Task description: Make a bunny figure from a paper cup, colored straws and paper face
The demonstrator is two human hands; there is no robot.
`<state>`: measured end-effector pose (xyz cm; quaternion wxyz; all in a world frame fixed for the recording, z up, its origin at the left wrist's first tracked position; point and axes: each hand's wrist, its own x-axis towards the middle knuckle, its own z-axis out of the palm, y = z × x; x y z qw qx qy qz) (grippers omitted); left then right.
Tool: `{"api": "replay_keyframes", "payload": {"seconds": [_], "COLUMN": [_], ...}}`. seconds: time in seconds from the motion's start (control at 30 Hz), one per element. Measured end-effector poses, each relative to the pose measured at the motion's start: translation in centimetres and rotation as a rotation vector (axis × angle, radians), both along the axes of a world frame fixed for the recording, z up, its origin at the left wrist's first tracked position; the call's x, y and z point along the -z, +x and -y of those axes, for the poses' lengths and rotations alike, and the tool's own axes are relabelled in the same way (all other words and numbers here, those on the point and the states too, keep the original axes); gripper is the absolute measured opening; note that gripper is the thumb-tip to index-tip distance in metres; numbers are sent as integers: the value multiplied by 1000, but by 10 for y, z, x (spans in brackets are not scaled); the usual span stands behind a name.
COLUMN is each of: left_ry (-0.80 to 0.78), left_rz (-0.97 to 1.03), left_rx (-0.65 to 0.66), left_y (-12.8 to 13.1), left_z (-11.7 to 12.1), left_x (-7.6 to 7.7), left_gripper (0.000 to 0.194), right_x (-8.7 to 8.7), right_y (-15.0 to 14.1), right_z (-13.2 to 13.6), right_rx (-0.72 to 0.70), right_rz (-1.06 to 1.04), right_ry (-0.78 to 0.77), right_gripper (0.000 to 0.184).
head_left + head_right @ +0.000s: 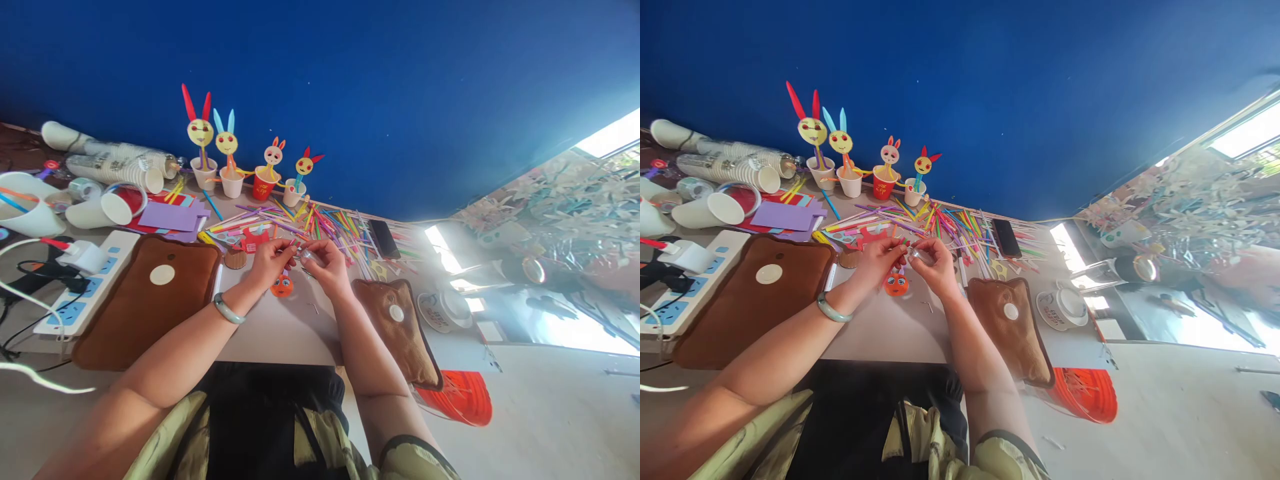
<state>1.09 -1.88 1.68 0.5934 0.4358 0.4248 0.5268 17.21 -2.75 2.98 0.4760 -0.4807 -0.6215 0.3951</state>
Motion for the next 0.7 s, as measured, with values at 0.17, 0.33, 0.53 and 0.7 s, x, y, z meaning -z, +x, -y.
{"api": "replay_keyframes", "payload": {"seconds": [0.17,0.33,0.53,0.7], "left_ry": [53,47,-30,-161], "left_rz": [-122,-134,106,264], "left_rx": [-84,-97,63,118], "left_y": [2,2,1,2], "left_z": [0,-1,-2,-2], "left_x": [1,6,3,0], "left_gripper": [11,16,26,29], "right_x": [-1,-3,-2,0], "right_y": [-1,-3,-1,1], "right_z": [3,4,3,2], "right_rx": [-2,3,11,32], "right_rz": [9,23,5,-16], "right_ry": [-21,-1,14,32], "right_gripper": [31,29,28,29]}}
